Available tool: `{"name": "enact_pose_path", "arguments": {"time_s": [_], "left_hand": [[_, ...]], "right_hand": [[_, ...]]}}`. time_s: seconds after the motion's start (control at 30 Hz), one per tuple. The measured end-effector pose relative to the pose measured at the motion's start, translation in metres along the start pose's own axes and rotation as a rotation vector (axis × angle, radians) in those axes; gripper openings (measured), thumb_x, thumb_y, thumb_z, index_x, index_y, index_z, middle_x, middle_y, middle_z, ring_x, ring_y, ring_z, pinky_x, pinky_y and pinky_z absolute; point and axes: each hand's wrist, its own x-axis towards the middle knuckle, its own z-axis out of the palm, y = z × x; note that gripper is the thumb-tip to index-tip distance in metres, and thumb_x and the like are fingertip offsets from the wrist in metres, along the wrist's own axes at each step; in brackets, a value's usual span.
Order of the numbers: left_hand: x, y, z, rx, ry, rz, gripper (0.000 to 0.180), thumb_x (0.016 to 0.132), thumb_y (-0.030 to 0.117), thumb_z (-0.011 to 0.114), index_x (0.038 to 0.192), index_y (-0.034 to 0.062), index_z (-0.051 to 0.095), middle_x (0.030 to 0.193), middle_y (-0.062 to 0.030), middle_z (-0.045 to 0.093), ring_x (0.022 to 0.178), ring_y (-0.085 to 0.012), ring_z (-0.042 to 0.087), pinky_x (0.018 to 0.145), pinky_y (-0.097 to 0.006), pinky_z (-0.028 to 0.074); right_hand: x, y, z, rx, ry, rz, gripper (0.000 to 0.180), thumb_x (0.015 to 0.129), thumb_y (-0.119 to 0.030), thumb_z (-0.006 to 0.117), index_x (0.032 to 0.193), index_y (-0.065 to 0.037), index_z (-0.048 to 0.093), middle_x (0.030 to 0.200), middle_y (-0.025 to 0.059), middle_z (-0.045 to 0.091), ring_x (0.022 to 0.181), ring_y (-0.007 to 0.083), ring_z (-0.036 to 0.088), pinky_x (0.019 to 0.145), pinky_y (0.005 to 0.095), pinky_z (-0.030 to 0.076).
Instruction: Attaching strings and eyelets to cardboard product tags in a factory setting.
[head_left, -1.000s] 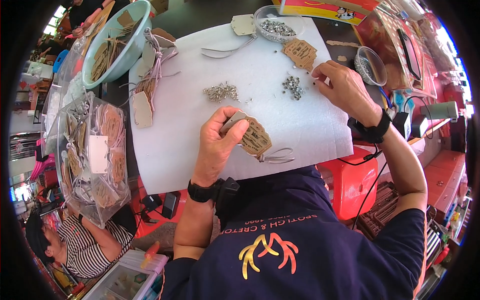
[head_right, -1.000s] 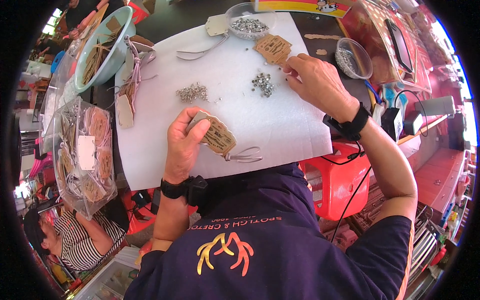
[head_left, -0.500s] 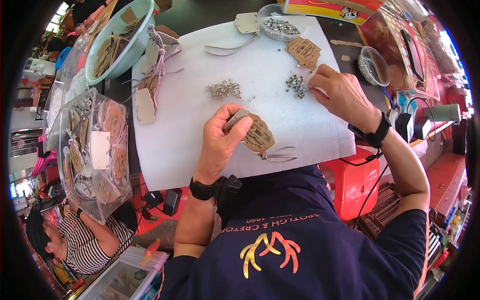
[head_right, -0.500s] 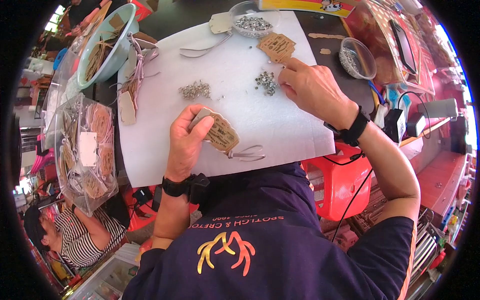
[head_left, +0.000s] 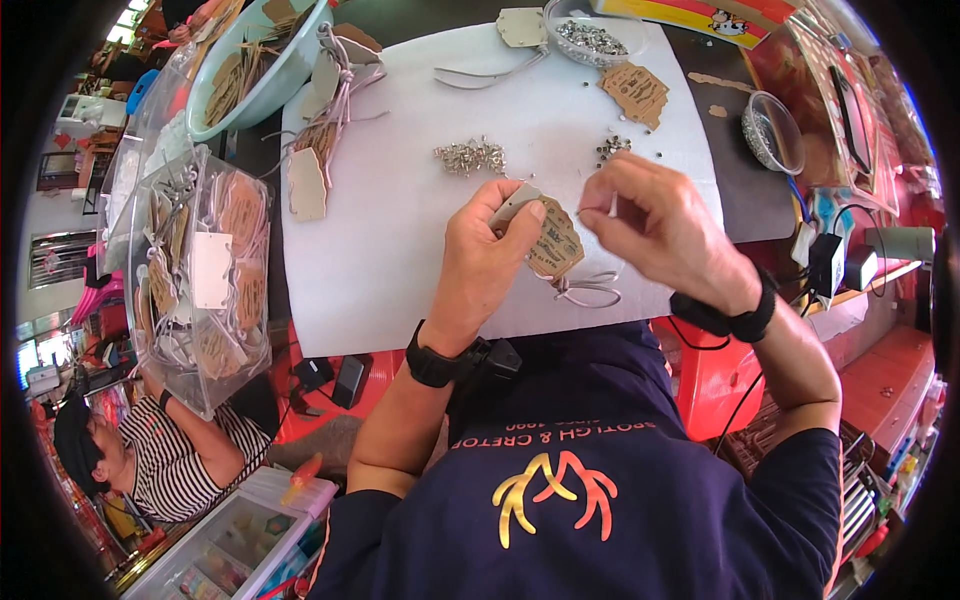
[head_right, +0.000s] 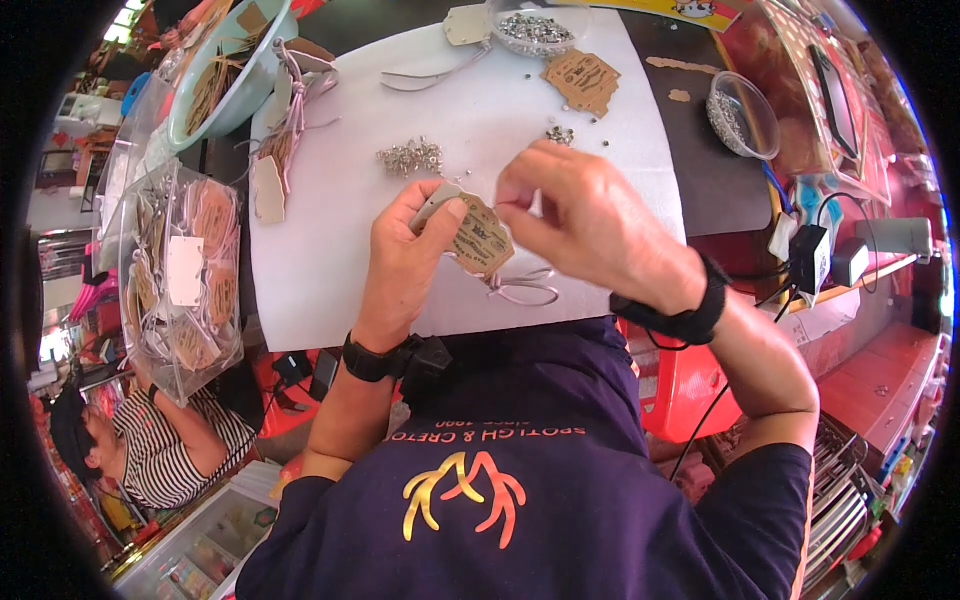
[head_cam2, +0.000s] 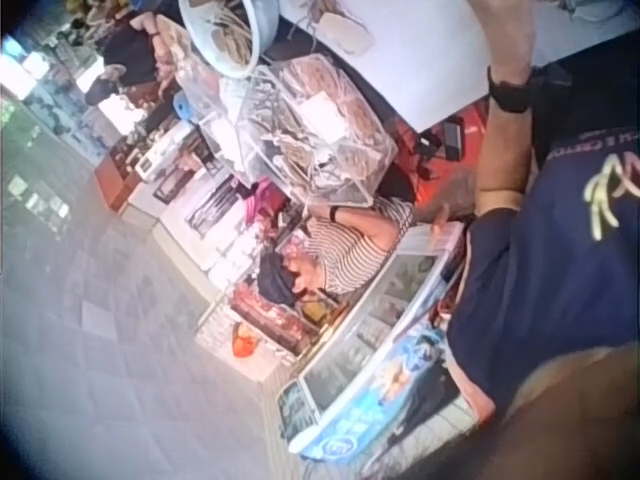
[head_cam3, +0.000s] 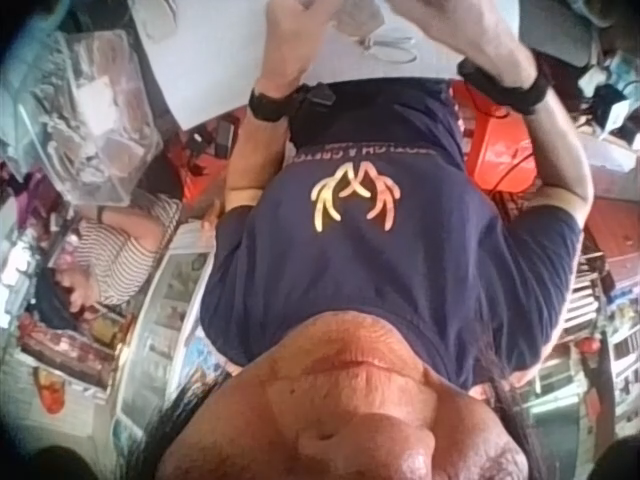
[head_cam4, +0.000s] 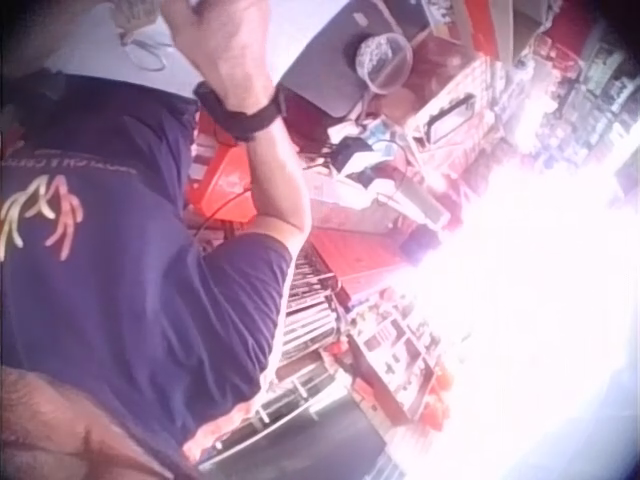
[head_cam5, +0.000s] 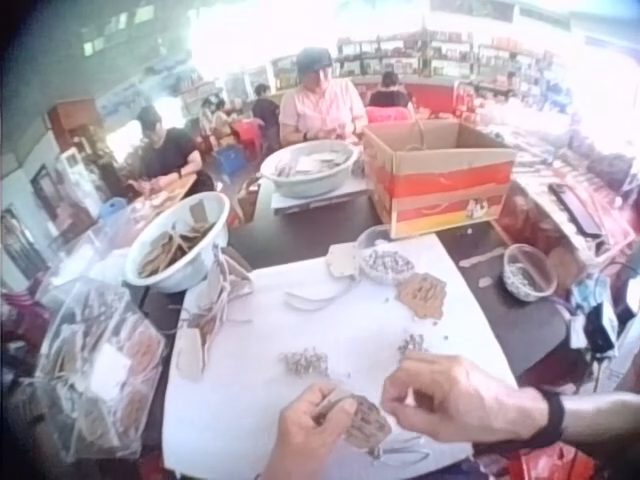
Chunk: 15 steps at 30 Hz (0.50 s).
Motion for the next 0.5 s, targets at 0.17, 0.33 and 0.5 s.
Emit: {"name": "enact_pose_path", "arguments": {"time_s": [0.17, 0.33, 0.5], "left_hand": [[-0.002, 0.000, 0.003, 0.078, 0.029, 0.057, 0.022, 0.097, 0.015, 0.061, 0.112, -0.0009, 0.059, 0.093, 0.0001, 0.064, 0.081, -0.0029, 0.055, 0.071, -0.020, 0.047], [-0.005, 0.000, 0.007, 0.054, 0.060, 0.109, 0.024, 0.096, 0.016, 0.061, 0.112, -0.0021, 0.058, 0.089, 0.0004, 0.063, 0.077, -0.0023, 0.053, 0.065, -0.020, 0.046], [-0.008, 0.002, 0.007, 0.087, 0.065, 0.118, 0.024, 0.097, 0.014, 0.059, 0.112, -0.0031, 0.058, 0.088, 0.0005, 0.061, 0.075, -0.0025, 0.050, 0.063, -0.021, 0.044]], "right_hand": [[0.002, -0.001, 0.026, 0.131, 0.112, -0.006, 0.009, 0.085, -0.005, 0.067, 0.089, -0.001, 0.060, 0.080, 0.0097, 0.058, 0.059, 0.0186, 0.059, 0.054, 0.0306, 0.048], [0.001, 0.011, 0.039, 0.113, 0.185, -0.053, 0.011, 0.086, -0.006, 0.068, 0.092, -0.001, 0.060, 0.084, 0.0096, 0.059, 0.061, 0.0180, 0.060, 0.054, 0.0303, 0.048], [0.000, 0.010, 0.039, 0.067, 0.210, -0.128, 0.010, 0.085, -0.004, 0.070, 0.091, -0.003, 0.062, 0.087, 0.0078, 0.059, 0.062, 0.0164, 0.059, 0.055, 0.0291, 0.048]]}}
